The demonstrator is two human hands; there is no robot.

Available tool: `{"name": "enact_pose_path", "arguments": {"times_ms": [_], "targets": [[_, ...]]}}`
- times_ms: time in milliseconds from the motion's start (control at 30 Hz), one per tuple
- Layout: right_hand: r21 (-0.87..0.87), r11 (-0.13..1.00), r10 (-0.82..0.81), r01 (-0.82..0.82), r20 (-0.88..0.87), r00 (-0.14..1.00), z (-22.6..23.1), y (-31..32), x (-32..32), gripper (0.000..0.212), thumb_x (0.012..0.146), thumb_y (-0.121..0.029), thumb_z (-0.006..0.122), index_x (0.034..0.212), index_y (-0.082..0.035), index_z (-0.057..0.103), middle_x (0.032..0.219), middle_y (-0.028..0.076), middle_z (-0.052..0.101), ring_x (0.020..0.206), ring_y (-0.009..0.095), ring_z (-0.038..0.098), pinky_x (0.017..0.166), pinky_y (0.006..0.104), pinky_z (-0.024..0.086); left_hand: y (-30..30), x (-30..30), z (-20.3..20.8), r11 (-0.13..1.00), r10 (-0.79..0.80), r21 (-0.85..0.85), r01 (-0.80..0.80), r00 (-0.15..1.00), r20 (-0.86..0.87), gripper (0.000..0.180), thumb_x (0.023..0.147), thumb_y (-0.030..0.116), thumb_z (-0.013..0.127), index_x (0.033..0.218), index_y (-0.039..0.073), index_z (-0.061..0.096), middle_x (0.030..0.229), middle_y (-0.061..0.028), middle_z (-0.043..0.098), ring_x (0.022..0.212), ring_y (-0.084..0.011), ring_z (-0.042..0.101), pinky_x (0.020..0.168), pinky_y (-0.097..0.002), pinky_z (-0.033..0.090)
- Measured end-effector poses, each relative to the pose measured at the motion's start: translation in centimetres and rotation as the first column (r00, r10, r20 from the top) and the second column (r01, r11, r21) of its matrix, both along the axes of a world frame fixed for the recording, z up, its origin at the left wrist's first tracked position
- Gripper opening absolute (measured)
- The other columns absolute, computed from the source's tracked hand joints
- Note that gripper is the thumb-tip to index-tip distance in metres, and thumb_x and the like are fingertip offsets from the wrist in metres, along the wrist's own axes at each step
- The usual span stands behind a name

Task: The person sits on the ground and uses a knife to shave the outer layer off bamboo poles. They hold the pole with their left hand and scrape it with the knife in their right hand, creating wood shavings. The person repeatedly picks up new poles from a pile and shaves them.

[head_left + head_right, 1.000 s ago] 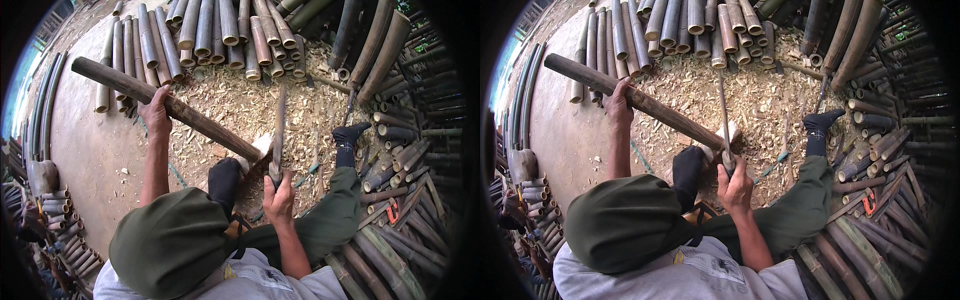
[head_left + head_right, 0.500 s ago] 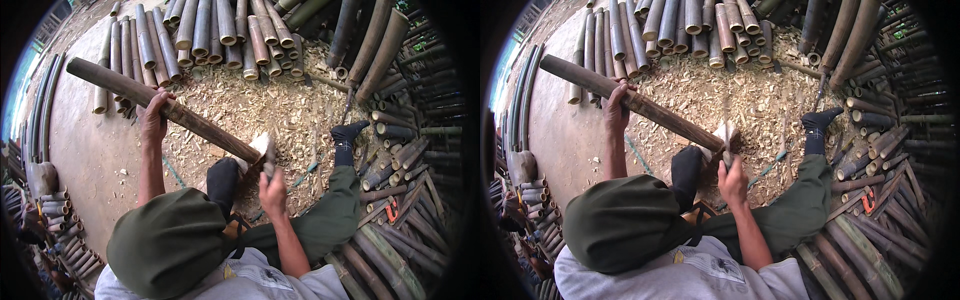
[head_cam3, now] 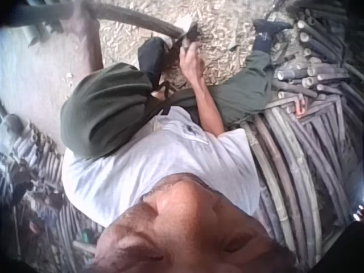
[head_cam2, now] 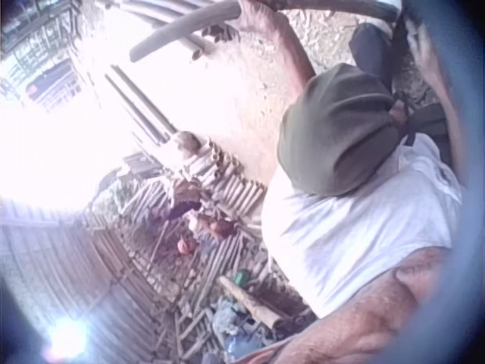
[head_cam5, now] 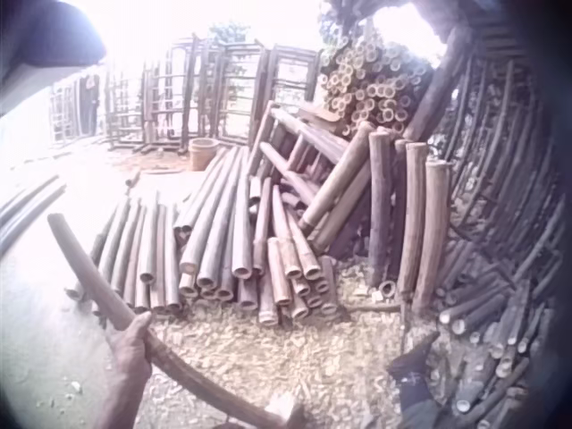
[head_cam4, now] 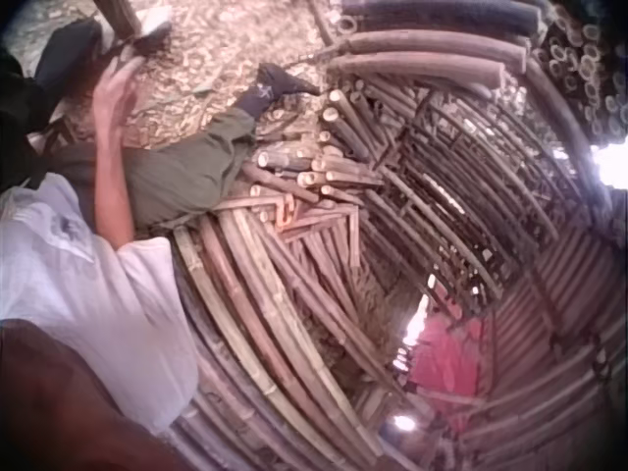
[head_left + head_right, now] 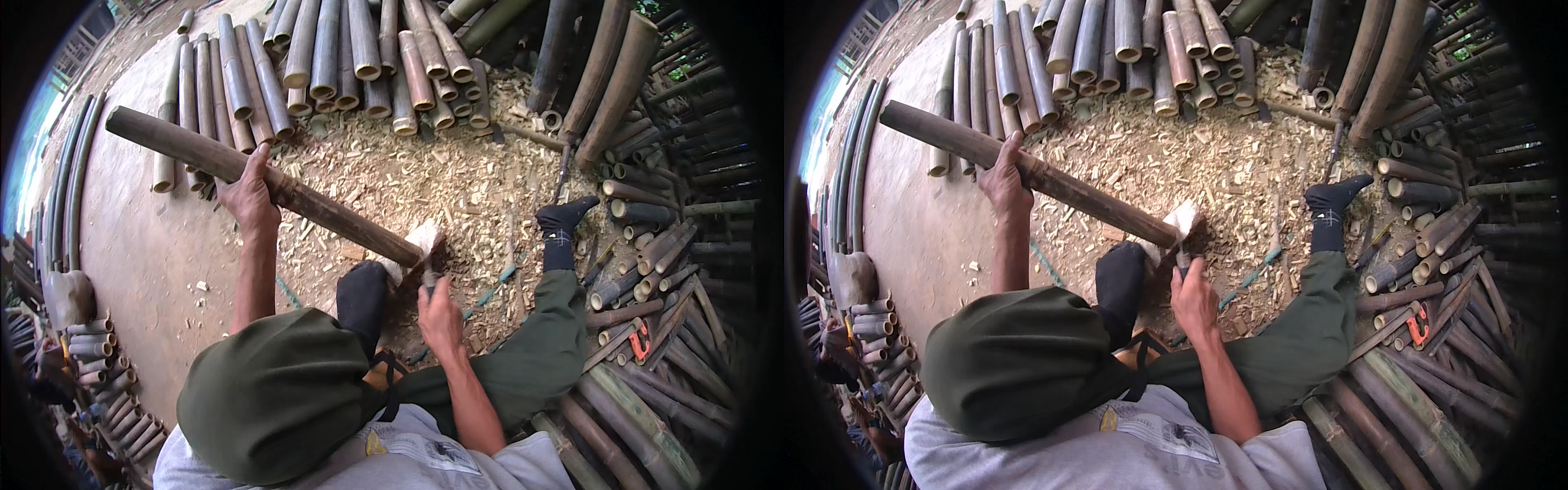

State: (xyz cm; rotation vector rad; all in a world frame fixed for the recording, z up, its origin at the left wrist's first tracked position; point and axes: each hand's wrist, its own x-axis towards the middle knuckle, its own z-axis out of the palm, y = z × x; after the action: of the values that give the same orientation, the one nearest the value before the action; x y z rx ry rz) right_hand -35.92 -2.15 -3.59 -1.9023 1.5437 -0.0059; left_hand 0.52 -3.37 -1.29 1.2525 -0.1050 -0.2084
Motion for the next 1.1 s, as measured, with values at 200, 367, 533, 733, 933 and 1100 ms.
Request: {"name": "enact_pose_path", "arguments": {"times_ms": [200, 367, 533, 733, 933, 1100], "targets": [[-0.072, 0.996, 0.057, -0.05, 0.105, 0.993, 4.6, -1.5, 0.9, 0.033, 0.105, -0.033, 0.059, 0.114, -0.003, 0.051, 0.089, 0.031, 0.069, 0.085, 0.055, 0.066, 0.072, 0.0621, 0.05, 0.4, -0.4, 0.5, 0.998, -0.024, -0.055, 0.026, 0.999, 0.026, 0.042, 0.081, 0.004, 0.089, 0.11, 0.0, 0.059, 0.095, -0.0067, 0.069, 0.083, -0.017, 0.07, 0.075, -0.0328, 0.059], [-0.191, 0.975, -0.014, 0.11, 0.447, 0.894, 4.1, 0.6, -0.2, 0.028, 0.105, -0.026, 0.063, 0.116, -0.002, 0.055, 0.081, 0.028, 0.069, 0.081, 0.05, 0.07, 0.068, 0.0552, 0.052, 0.7, 0.2, -0.1, 0.997, -0.035, -0.07, 0.036, 0.999, 0.027, 0.037, 0.081, 0.003, 0.088, 0.106, 0.001, 0.062, 0.091, -0.0068, 0.069, 0.077, -0.0177, 0.069, 0.07, -0.0323, 0.058], [0.034, 0.998, 0.047, -0.047, -0.019, 0.999, -4.2, -0.9, -4.2, 0.036, 0.105, -0.037, 0.057, 0.114, -0.002, 0.052, 0.088, 0.033, 0.07, 0.086, 0.055, 0.068, 0.076, 0.0642, 0.05, 0.1, -0.2, -0.1, 0.989, -0.02, -0.15, 0.022, 1.0, 0.014, 0.033, 0.083, 0.003, 0.085, 0.106, 0.0, 0.062, 0.089, -0.0089, 0.069, 0.075, -0.0189, 0.07, 0.067, -0.0321, 0.057], [-0.175, 0.984, 0.052, 0.027, 0.429, 0.902, 7.9, -0.9, 0.9, 0.036, 0.106, -0.034, 0.058, 0.115, 0.0, 0.052, 0.09, 0.03, 0.07, 0.084, 0.052, 0.07, 0.069, 0.0588, 0.051, 3.0, 0.7, 0.1, 0.94, -0.273, -0.215, 0.265, 0.962, -0.011, 0.037, 0.085, 0.004, 0.083, 0.112, 0.0, 0.058, 0.101, -0.0096, 0.068, 0.081, -0.021, 0.071, 0.074, -0.0351, 0.06], [0.048, 0.998, 0.043, -0.039, -0.101, 0.994, -3.9, -1.9, -2.8, 0.045, 0.104, -0.037, 0.058, 0.122, 0.003, 0.052, 0.099, 0.031, 0.072, 0.095, 0.052, 0.068, 0.084, 0.0643, 0.05, 1.9, 0.3, 0.5, 0.896, -0.374, -0.246, 0.369, 0.927, 0.028, 0.042, 0.086, 0.004, 0.082, 0.118, 0.001, 0.056, 0.102, -0.0085, 0.066, 0.087, -0.0215, 0.071, 0.079, -0.0358, 0.061], [-0.015, 0.999, 0.035, -0.033, 0.225, 0.974, 6.4, -2.0, 0.6, 0.037, 0.103, -0.033, 0.064, 0.118, 0.0, 0.054, 0.095, 0.028, 0.071, 0.088, 0.051, 0.069, 0.072, 0.0568, 0.053, 4.5, 2.6, 0.1, 0.822, -0.514, -0.246, 0.513, 0.855, 0.067, 0.044, 0.087, 0.006, 0.08, 0.123, 0.002, 0.056, 0.111, -0.0082, 0.066, 0.1, -0.0183, 0.068, 0.092, -0.035, 0.057]]}}
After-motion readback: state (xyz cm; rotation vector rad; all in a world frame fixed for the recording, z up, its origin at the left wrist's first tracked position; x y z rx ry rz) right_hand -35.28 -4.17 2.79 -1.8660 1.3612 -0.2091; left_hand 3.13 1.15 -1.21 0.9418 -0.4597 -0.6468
